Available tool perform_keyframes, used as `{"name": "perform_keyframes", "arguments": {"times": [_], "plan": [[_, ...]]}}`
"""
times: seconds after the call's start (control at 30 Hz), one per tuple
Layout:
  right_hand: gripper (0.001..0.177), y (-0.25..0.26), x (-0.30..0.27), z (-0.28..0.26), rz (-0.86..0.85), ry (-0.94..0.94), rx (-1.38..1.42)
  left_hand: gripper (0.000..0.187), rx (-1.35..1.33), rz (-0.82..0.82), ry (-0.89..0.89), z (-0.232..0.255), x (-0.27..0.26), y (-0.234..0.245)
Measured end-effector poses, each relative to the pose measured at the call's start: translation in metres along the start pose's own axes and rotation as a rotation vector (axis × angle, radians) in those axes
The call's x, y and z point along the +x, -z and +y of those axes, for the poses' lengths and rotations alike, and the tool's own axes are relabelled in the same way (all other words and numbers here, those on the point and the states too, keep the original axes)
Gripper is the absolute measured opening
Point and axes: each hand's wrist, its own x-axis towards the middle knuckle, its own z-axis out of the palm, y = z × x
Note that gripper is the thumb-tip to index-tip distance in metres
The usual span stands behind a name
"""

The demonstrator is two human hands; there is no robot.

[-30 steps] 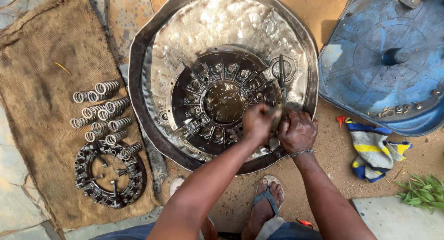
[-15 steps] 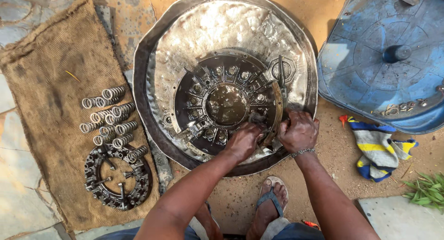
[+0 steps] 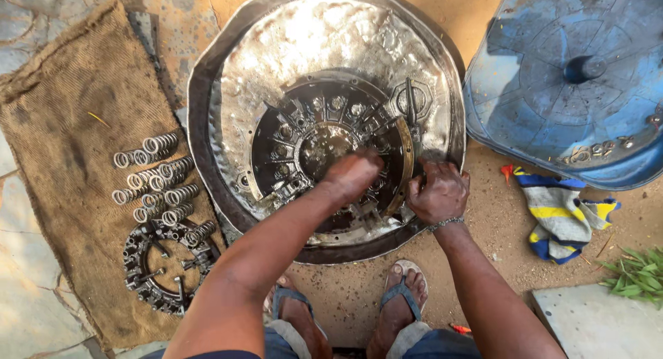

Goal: The person cleans various heavy clutch components by scrubbing them with a small brush in a pan of fluid.

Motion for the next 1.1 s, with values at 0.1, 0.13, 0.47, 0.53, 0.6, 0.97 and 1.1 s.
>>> {"name": "perform_keyframes", "arguments": {"times": [0.1, 0.13, 0.47, 0.53, 0.6, 0.97, 1.1], "plan": [[0.039, -0.005, -0.003, 0.001, -0.012, -0.016, -0.028, 0.034, -0.179, -0.066, 0.128, -0.003, -0.001, -0.018], [0.040, -0.005, -0.004, 0.001, 0.008, 0.002, -0.057, 0.031, -0.293, -0.065, 0.152, -0.001, -0.002, -0.027], [0.043, 0.001, 0.001, -0.002, -0.009, -0.016, -0.011, 0.020, 0.272, 0.047, -0.143, 0.038, -0.018, -0.028], [0.040, 0.000, -0.003, -0.001, -0.017, -0.009, -0.057, 0.016, 0.196, -0.105, -0.009, 0.041, -0.017, -0.024], [0.040, -0.001, -0.006, -0.002, -0.046, -0.031, -0.015, 0.025, 0.028, -0.101, 0.093, 0.031, -0.019, -0.018], [0.042, -0.009, -0.005, 0.005, -0.067, -0.028, -0.040, 0.047, -0.094, 0.522, 0.107, -0.063, -0.028, -0.026], [0.041, -0.004, -0.001, 0.002, -0.023, -0.013, -0.051, 0.064, 0.683, 0.196, 0.052, -0.064, -0.004, -0.035]]}}
